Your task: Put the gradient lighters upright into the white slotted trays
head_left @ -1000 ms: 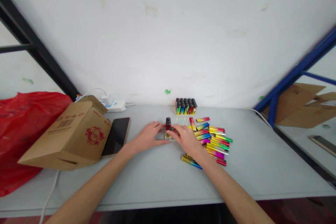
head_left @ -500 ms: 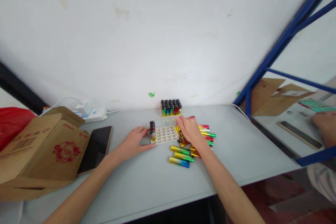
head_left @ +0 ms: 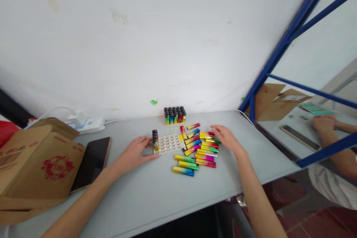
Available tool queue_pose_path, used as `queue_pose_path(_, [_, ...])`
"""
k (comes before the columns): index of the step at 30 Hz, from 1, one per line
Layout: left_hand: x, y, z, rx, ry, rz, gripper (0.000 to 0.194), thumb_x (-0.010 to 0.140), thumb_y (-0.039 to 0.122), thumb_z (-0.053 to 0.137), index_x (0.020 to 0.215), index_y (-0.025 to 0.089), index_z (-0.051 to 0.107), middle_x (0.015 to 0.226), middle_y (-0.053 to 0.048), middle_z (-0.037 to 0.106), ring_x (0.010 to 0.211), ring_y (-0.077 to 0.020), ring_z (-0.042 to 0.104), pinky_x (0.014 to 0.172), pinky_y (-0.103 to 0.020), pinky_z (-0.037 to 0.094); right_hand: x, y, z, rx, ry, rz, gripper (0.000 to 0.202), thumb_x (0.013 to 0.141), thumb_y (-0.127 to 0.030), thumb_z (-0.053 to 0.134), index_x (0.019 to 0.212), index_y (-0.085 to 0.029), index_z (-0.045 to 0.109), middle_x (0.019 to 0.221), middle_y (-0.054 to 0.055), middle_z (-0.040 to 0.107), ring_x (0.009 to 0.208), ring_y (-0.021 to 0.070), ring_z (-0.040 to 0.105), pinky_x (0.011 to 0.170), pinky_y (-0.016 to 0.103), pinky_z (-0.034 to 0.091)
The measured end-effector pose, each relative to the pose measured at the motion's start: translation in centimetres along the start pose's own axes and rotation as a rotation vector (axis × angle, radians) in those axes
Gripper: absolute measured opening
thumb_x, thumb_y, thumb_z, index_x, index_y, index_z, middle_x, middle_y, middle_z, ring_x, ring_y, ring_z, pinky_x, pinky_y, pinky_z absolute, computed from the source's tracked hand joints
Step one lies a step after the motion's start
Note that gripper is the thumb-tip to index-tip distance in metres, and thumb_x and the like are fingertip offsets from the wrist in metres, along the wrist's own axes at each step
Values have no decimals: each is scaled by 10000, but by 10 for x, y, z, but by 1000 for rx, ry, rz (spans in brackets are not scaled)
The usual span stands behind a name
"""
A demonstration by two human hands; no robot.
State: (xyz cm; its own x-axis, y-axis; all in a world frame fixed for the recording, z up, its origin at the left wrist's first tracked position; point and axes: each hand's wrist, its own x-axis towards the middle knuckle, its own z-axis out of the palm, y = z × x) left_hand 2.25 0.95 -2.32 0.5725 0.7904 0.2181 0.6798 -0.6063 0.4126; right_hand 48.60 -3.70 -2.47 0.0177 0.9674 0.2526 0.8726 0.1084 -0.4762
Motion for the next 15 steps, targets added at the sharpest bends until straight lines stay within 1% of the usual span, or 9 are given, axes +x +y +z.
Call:
queue_pose_path(2, [0,-1,1,5,7,3,595,862,777,726,1037,209,746,1045,-110,750,978,-339,707,924,-461,588,-11,8,3,-4,-42,-17,365,1081,-411,534,1274,-213,773,1250,142,778,1193,293,688,1119,445,500])
queue_pose_path(4, [1,-3,3,3,13,7,600,854,778,735,1045,209,748,1046,-110,756,976,-339,708,928,-463,590,-18,14,5,10,-32,-19,340,1066,-423,578,1254,-226,782,1261,135,776,1211,293,682,1125,453,496])
queue_pose_path(7, [1,-3,4,2,22,6,599,846,785,741,1037,217,749,1035,-102,756,967,-334,713,915,-449,590,-17,18,8,46,-5,-6,306,1033,-432,624,1187,-223,785,1224,129,791,1177,295,699,1101,464,509])
queue_pose_path(11, [1,-3,4,20,15,-1,617,856,808,712,1010,211,738,1029,-105,747,964,-333,711,909,-446,585,-13,17,12,157,52,-9,318,980,-518,653,1027,-217,745,1068,112,814,1033,299,739,995,468,555])
queue_pose_path(13, [1,-3,4,26,16,-1,629,859,822,699,1007,212,733,1025,-104,746,962,-334,708,914,-450,583,-14,13,14,239,65,-43,349,989,-555,625,1003,-221,726,1016,102,810,968,288,747,948,456,572])
queue_pose_path(15, [1,-4,5,24,19,4,628,861,825,696,1011,216,730,1028,-103,746,960,-332,706,915,-449,583,-14,8,16,296,109,-60,380,997,-587,612,1008,-223,724,1014,105,808,954,286,750,941,461,582])
